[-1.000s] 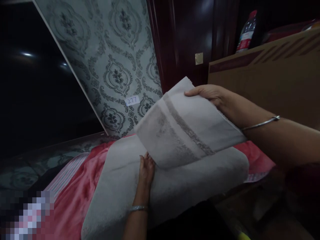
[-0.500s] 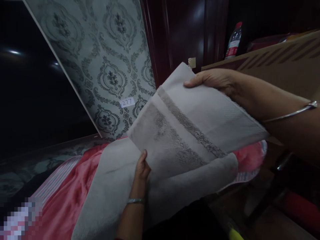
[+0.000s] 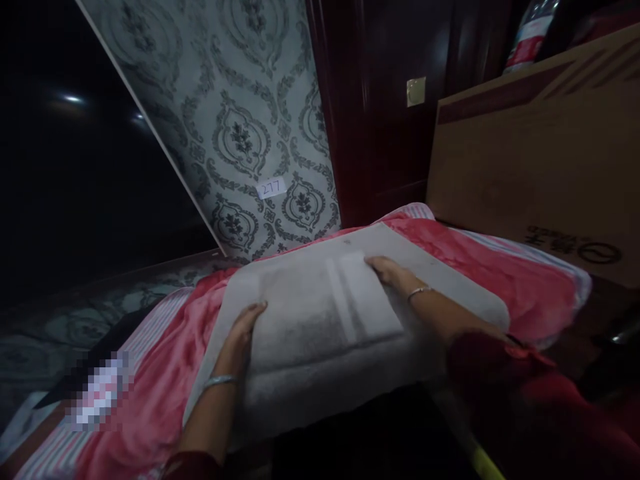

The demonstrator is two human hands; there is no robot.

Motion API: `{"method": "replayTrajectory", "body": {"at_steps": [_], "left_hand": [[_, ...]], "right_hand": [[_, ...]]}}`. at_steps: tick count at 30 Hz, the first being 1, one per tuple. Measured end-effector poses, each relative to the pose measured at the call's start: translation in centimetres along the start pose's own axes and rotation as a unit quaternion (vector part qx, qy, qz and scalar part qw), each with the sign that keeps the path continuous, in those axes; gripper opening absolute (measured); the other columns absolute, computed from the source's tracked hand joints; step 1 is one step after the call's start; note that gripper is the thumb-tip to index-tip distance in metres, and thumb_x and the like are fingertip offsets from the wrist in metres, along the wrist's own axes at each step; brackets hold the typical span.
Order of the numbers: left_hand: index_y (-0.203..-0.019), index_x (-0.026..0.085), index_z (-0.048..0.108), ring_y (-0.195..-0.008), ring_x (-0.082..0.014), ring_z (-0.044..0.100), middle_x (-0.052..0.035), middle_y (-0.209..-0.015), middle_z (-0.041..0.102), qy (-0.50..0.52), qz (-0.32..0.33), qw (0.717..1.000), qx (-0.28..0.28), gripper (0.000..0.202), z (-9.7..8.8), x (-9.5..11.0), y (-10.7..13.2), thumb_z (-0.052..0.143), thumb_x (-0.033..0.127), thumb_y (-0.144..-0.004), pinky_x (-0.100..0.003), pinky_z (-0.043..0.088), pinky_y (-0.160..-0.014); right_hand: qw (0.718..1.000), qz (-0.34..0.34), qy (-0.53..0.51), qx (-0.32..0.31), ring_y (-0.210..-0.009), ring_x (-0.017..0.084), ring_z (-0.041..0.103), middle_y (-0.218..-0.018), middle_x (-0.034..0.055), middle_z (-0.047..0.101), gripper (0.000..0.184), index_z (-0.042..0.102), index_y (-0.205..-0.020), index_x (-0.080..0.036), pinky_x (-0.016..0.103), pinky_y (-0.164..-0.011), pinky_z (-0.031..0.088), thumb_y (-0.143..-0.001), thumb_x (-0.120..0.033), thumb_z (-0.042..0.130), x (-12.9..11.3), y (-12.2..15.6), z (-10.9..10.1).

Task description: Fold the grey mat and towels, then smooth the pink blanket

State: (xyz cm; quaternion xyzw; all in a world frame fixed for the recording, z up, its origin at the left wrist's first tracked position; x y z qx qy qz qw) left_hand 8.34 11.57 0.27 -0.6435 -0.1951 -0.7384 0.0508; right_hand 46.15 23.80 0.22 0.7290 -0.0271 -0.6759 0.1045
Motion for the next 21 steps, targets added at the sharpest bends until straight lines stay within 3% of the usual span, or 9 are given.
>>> {"method": "replayTrajectory", "body": {"at_steps": [3,7,10,13,18,21], "left_hand": [[-0.082,0.012,0.069,-0.086,-0.0278,0.073,-0.0112,-0.078,0.075,0.004,-0.027,1.0,-0.008,0.029,-1.1,-3.5,-1.8,0.081,0.032,-0.066,-0.037,0.058,-0.081],[-0.089,0.012,0.068,-0.092,-0.0292,0.073,-0.0134,-0.086,0.076,-0.019,-0.008,1.0,-0.004,0.038,-1.8,-5.1,-3.7,0.082,0.038,-0.067,-0.04,0.058,-0.086],[-0.098,0.013,0.067,-0.1,-0.0297,0.071,-0.0147,-0.096,0.075,-0.045,0.016,0.998,0.027,0.05,-1.7,-5.1,-4.5,0.089,0.036,-0.06,-0.039,0.056,-0.09],[-0.104,0.014,0.067,-0.103,-0.0281,0.069,-0.0137,-0.1,0.075,-0.053,0.049,0.996,0.043,0.054,-1.2,-4.6,-4.7,0.089,0.033,-0.059,-0.036,0.055,-0.09],[-0.109,0.015,0.068,-0.078,-0.0204,0.07,-0.0049,-0.087,0.074,-0.058,0.129,0.989,0.034,0.053,-0.7,-3.2,-4.3,0.083,0.037,-0.064,-0.03,0.056,-0.074],[-0.115,0.015,0.066,-0.071,-0.0192,0.068,-0.0029,-0.081,0.073,-0.107,0.154,0.981,0.053,0.055,-0.6,-3.5,-4.1,0.08,0.04,-0.067,-0.03,0.055,-0.071]], "right_hand": [[1.0,0.015,0.018,0.008,-0.078,0.021,0.07,-0.091,0.0115,0.074,0.028,0.068,-0.108,-0.012,0.031,-0.071,0.058,-0.086,-0.029,0.065,4.6,0.0,0.9],[0.999,-0.006,0.048,-0.009,-0.099,0.023,0.068,-0.122,0.014,0.068,0.058,0.055,-0.136,-0.014,0.032,-0.083,0.057,-0.082,-0.031,0.068,6.9,-0.3,-0.2],[0.992,-0.044,0.114,-0.023,-0.112,0.026,0.063,-0.135,0.014,0.062,0.077,0.044,-0.147,-0.014,0.038,-0.096,0.053,-0.077,-0.031,0.071,7.4,-1.0,-0.3],[0.982,-0.098,0.161,0.017,-0.122,0.027,0.058,-0.14,0.0121,0.058,0.082,0.042,-0.149,-0.015,0.041,-0.108,0.045,-0.073,-0.025,0.07,7.0,-1.6,0.0],[0.957,-0.228,0.179,0.022,-0.131,0.025,0.052,-0.143,0.0071,0.056,0.067,0.056,-0.14,-0.019,0.04,-0.115,0.036,-0.076,-0.03,0.067,5.2,-1.9,-1.0],[0.95,-0.245,0.195,0.023,-0.132,0.025,0.051,-0.143,0.0069,0.056,0.059,0.06,-0.137,-0.019,0.04,-0.114,0.036,-0.079,-0.034,0.065,5.6,-1.8,-1.5]]}}
Point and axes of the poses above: each hand's wrist, its own y-axis away from the middle knuckle, its own z-axis out of the palm, x = y × z, the point moved 2 cm from there along -y, towards the middle knuckle
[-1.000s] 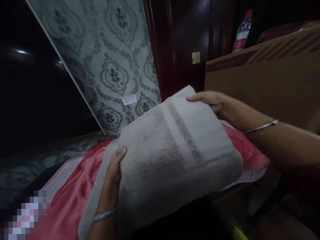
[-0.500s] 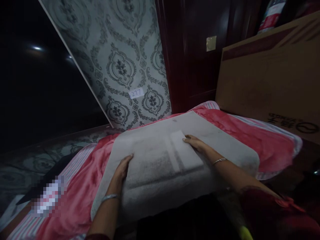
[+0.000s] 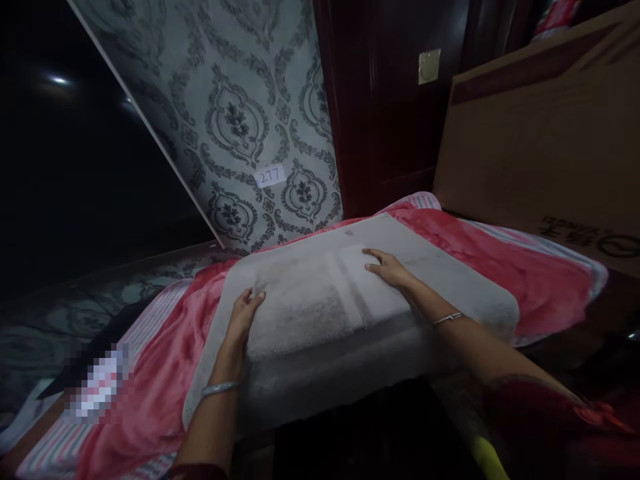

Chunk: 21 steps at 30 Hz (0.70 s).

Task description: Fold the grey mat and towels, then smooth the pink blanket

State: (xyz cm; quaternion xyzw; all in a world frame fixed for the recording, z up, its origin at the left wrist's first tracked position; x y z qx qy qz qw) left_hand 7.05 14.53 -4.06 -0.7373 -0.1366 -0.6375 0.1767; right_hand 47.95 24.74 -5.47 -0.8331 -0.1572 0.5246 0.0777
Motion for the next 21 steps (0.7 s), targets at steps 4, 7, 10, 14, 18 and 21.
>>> {"method": "replayTrajectory", "body": {"at_steps": [4,7,10,14,18,21], "left_hand": [[-0.107,0.013,0.069,-0.09,-0.024,0.07,-0.0071,-0.085,0.074,-0.069,-0.033,0.997,0.026,0.049,0.3,-1.7,0.4,0.083,0.035,-0.065,-0.034,0.054,-0.084],[-0.103,0.012,0.069,-0.096,-0.0268,0.069,-0.0098,-0.089,0.075,-0.111,-0.041,0.992,0.03,0.043,-0.2,-2.2,0.3,0.082,0.031,-0.067,-0.038,0.053,-0.09],[-0.111,0.012,0.068,-0.107,-0.0306,0.067,-0.0142,-0.102,0.074,-0.165,-0.029,0.985,0.051,0.043,-0.8,-0.9,-0.4,0.076,0.025,-0.07,-0.044,0.048,-0.1],[-0.13,0.016,0.061,-0.132,-0.0292,0.053,-0.0159,-0.137,0.061,-0.267,0.084,0.96,0.027,0.053,1.9,3.7,-1.6,0.068,0.023,-0.078,-0.04,0.036,-0.115],[-0.145,0.014,0.048,-0.148,-0.03,0.032,-0.017,-0.156,0.041,-0.432,0.185,0.88,-0.076,0.061,8.7,6.4,-1.9,0.056,0.035,-0.089,-0.044,0.023,-0.122],[-0.151,0.021,0.04,-0.152,-0.0327,0.018,-0.0125,-0.162,0.03,-0.54,0.183,0.812,-0.126,0.062,12.3,4.8,-1.4,0.042,0.047,-0.095,-0.056,0.011,-0.123]], "right_hand": [[0.996,0.056,0.062,-0.012,-0.123,0.025,0.058,-0.138,0.0089,0.061,0.058,0.059,-0.138,-0.018,0.04,-0.109,0.043,-0.081,-0.031,0.061,1.9,1.1,1.5],[0.992,0.06,0.11,-0.027,-0.121,0.023,0.059,-0.139,0.0082,0.06,0.057,0.057,-0.14,-0.017,0.036,-0.106,0.045,-0.084,-0.028,0.056,2.6,1.4,2.2],[0.974,0.084,0.207,-0.038,-0.115,0.023,0.062,-0.133,0.0092,0.064,0.055,0.056,-0.141,-0.018,0.035,-0.101,0.048,-0.087,-0.026,0.053,2.0,0.8,1.8],[0.946,0.091,0.31,-0.016,-0.13,0.032,0.05,-0.145,0.0155,0.053,0.056,0.052,-0.146,-0.02,0.046,-0.105,0.044,-0.091,-0.033,0.053,-1.8,-1.6,2.6],[0.924,-0.001,0.381,-0.008,-0.147,0.035,0.025,-0.162,0.0089,0.029,0.057,0.04,-0.153,-0.03,0.059,-0.113,0.029,-0.098,-0.047,0.041,-6.0,-3.7,6.7],[0.913,-0.049,0.405,-0.028,-0.149,0.034,0.022,-0.162,0.0062,0.03,0.057,0.039,-0.154,-0.032,0.063,-0.116,0.02,-0.101,-0.052,0.032,-6.0,-3.4,9.8]]}}
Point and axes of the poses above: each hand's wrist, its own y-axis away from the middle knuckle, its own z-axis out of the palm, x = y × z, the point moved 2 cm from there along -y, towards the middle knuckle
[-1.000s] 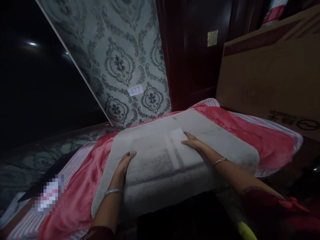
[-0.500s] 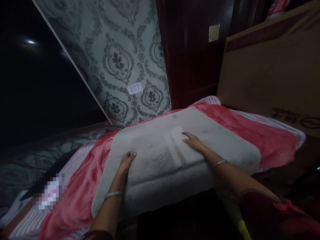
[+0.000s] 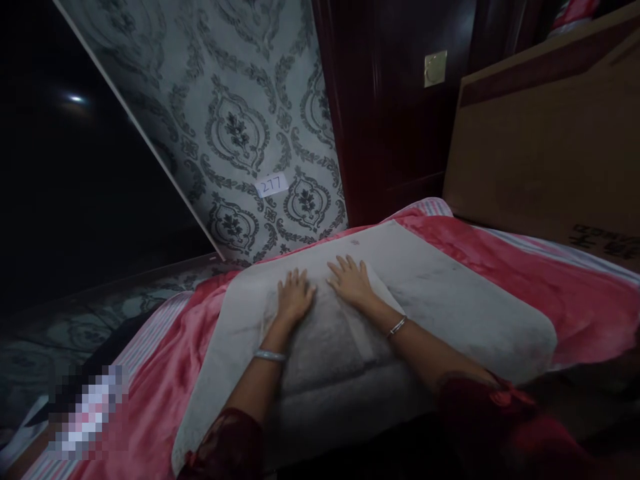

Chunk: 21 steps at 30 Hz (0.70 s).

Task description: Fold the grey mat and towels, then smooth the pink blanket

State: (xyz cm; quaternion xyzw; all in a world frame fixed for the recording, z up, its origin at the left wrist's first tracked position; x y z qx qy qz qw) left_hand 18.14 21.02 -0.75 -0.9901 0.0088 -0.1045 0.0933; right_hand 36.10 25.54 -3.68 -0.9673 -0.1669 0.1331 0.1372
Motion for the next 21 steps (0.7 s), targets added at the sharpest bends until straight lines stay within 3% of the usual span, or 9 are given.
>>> {"method": "replayTrajectory", "body": {"at_steps": [3,5,16,21], "left_hand": [[-0.152,0.023,0.039,-0.151,-0.0345,0.02,-0.0123,-0.162,0.031,-0.051,0.017,0.998,-0.043,0.063,2.9,0.1,0.5,0.032,0.053,-0.097,-0.059,0.009,-0.122],[-0.153,0.023,0.037,-0.151,-0.0351,0.021,-0.0131,-0.162,0.031,-0.061,0.022,0.997,-0.05,0.065,3.8,-0.2,0.8,0.029,0.055,-0.097,-0.059,0.011,-0.121],[-0.155,0.024,0.033,-0.152,-0.0333,0.019,-0.0116,-0.164,0.026,-0.062,0.013,0.995,-0.077,0.067,3.2,-0.2,0.5,0.026,0.057,-0.098,-0.058,0.013,-0.122],[-0.154,0.023,0.036,-0.151,-0.0299,0.022,-0.0135,-0.162,0.03,-0.077,0.005,0.995,-0.06,0.068,2.4,-1.6,1.2,0.025,0.059,-0.097,-0.057,0.009,-0.122]], "right_hand": [[0.999,-0.012,0.008,-0.037,-0.147,0.032,0.027,-0.158,0.0056,0.037,0.056,0.044,-0.151,-0.033,0.062,-0.116,0.02,-0.101,-0.054,0.029,0.1,0.8,2.7],[0.999,-0.006,0.006,-0.044,-0.147,0.032,0.027,-0.159,0.005,0.037,0.057,0.045,-0.15,-0.033,0.061,-0.117,0.019,-0.101,-0.055,0.028,0.6,1.1,3.7],[0.999,-0.003,-0.003,-0.048,-0.148,0.032,0.025,-0.16,0.0052,0.034,0.056,0.044,-0.151,-0.031,0.061,-0.117,0.018,-0.102,-0.053,0.029,0.4,1.4,2.8],[0.999,0.0,-0.006,-0.048,-0.148,0.031,0.024,-0.16,0.0054,0.034,0.056,0.043,-0.151,-0.03,0.061,-0.117,0.017,-0.102,-0.052,0.028,0.5,1.4,2.8]]}}
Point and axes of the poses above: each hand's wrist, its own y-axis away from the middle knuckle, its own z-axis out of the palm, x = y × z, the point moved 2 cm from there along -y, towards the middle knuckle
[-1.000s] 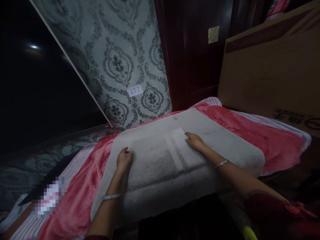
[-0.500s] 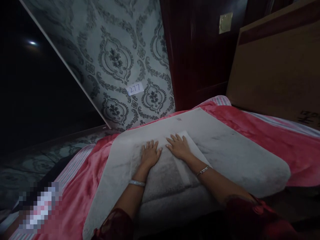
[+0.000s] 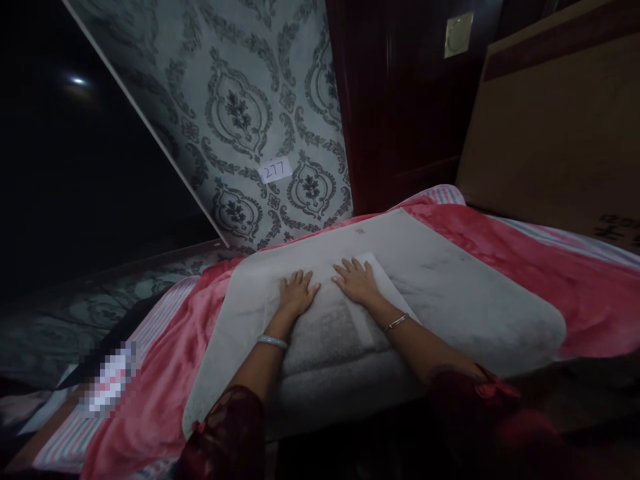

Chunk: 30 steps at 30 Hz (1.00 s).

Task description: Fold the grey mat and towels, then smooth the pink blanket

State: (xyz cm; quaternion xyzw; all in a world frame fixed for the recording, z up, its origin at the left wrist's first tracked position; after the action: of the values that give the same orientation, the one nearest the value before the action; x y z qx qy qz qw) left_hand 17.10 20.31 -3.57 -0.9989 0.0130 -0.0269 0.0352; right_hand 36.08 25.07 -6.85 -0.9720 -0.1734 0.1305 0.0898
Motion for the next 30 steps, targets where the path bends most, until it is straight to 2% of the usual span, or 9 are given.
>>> {"method": "replayTrajectory", "body": {"at_steps": [4,7,10,13,18,22,25,28,30], "left_hand": [[-0.153,0.021,0.037,-0.152,-0.0312,0.02,-0.0148,-0.162,0.029,-0.014,-0.051,0.998,0.02,0.069,-0.3,-1.8,0.9,0.024,0.059,-0.097,-0.059,0.007,-0.122],[-0.155,0.022,0.033,-0.153,-0.0295,0.018,-0.0131,-0.164,0.024,0.004,-0.07,0.997,-0.019,0.069,-0.4,-2.4,0.8,0.025,0.058,-0.097,-0.057,0.011,-0.122],[-0.156,0.023,0.032,-0.153,-0.0275,0.017,-0.0117,-0.165,0.022,0.026,-0.061,0.996,-0.052,0.068,-0.8,-2.6,0.6,0.028,0.056,-0.097,-0.054,0.012,-0.123],[-0.155,0.023,0.034,-0.153,-0.0259,0.018,-0.0111,-0.165,0.023,0.033,-0.057,0.996,-0.066,0.065,-1.4,-3.2,1.0,0.032,0.054,-0.097,-0.051,0.012,-0.123],[-0.153,0.023,0.035,-0.153,-0.0278,0.015,-0.012,-0.165,0.022,0.022,-0.083,0.995,-0.046,0.06,-2.4,-4.2,3.8,0.034,0.047,-0.098,-0.059,0.012,-0.121],[-0.15,0.018,0.041,-0.152,-0.0293,0.018,-0.0159,-0.162,0.03,0.012,-0.066,0.998,0.007,0.058,-3.0,-3.4,6.7,0.036,0.043,-0.098,-0.059,0.01,-0.122],[-0.152,0.013,0.038,-0.153,-0.0314,0.016,-0.02,-0.162,0.028,0.018,-0.05,0.997,0.047,0.066,-2.2,-2.2,8.5,0.038,0.049,-0.096,-0.057,0.009,-0.123],[-0.155,0.014,0.032,-0.153,-0.0351,0.009,-0.0198,-0.164,0.018,0.026,-0.07,0.997,0.019,0.074,-0.6,-1.5,9.6,0.036,0.057,-0.095,-0.061,0.013,-0.121],[-0.156,0.016,0.029,-0.154,-0.0357,0.006,-0.0183,-0.165,0.013,0.029,-0.079,0.996,-0.001,0.075,0.2,-1.4,9.9,0.034,0.058,-0.095,-0.062,0.016,-0.119]], "right_hand": [[1.0,-0.002,-0.012,-0.002,-0.148,0.032,0.024,-0.16,0.006,0.034,0.058,0.044,-0.151,-0.03,0.062,-0.117,0.016,-0.101,-0.054,0.027,0.2,-0.2,0.3],[1.0,-0.005,-0.012,0.0,-0.148,0.032,0.024,-0.16,0.0053,0.034,0.058,0.044,-0.151,-0.032,0.062,-0.117,0.016,-0.101,-0.055,0.026,0.3,-0.3,0.4],[1.0,-0.001,-0.012,-0.005,-0.148,0.031,0.024,-0.16,0.0046,0.033,0.058,0.044,-0.151,-0.032,0.061,-0.117,0.016,-0.101,-0.056,0.026,0.3,-0.3,0.2],[1.0,0.001,-0.017,-0.012,-0.148,0.031,0.024,-0.161,0.0055,0.033,0.058,0.044,-0.151,-0.031,0.061,-0.117,0.017,-0.101,-0.054,0.026,0.1,0.0,0.1],[1.0,0.001,-0.024,-0.019,-0.149,0.03,0.022,-0.162,0.004,0.031,0.057,0.043,-0.152,-0.032,0.061,-0.117,0.016,-0.101,-0.053,0.025,0.4,-0.1,-0.2],[0.998,0.012,-0.033,-0.054,-0.148,0.032,0.024,-0.161,0.0046,0.032,0.057,0.042,-0.152,-0.032,0.063,-0.115,0.022,-0.102,-0.052,0.023,0.0,-0.6,-1.4],[0.996,-0.075,-0.033,-0.016,-0.15,0.032,0.019,-0.163,0.0035,0.027,0.057,0.04,-0.153,-0.035,0.062,-0.116,0.02,-0.101,-0.053,0.024,-2.7,-0.2,-1.9],[0.979,-0.2,-0.026,-0.019,-0.151,0.03,0.02,-0.163,0.0039,0.026,0.057,0.038,-0.154,-0.034,0.058,-0.118,0.018,-0.101,-0.052,0.029,-5.9,1.1,-0.7],[0.971,-0.235,-0.022,-0.036,-0.15,0.029,0.022,-0.162,0.005,0.028,0.058,0.037,-0.155,-0.032,0.057,-0.119,0.018,-0.101,-0.052,0.032,-6.7,1.6,0.5]]}}
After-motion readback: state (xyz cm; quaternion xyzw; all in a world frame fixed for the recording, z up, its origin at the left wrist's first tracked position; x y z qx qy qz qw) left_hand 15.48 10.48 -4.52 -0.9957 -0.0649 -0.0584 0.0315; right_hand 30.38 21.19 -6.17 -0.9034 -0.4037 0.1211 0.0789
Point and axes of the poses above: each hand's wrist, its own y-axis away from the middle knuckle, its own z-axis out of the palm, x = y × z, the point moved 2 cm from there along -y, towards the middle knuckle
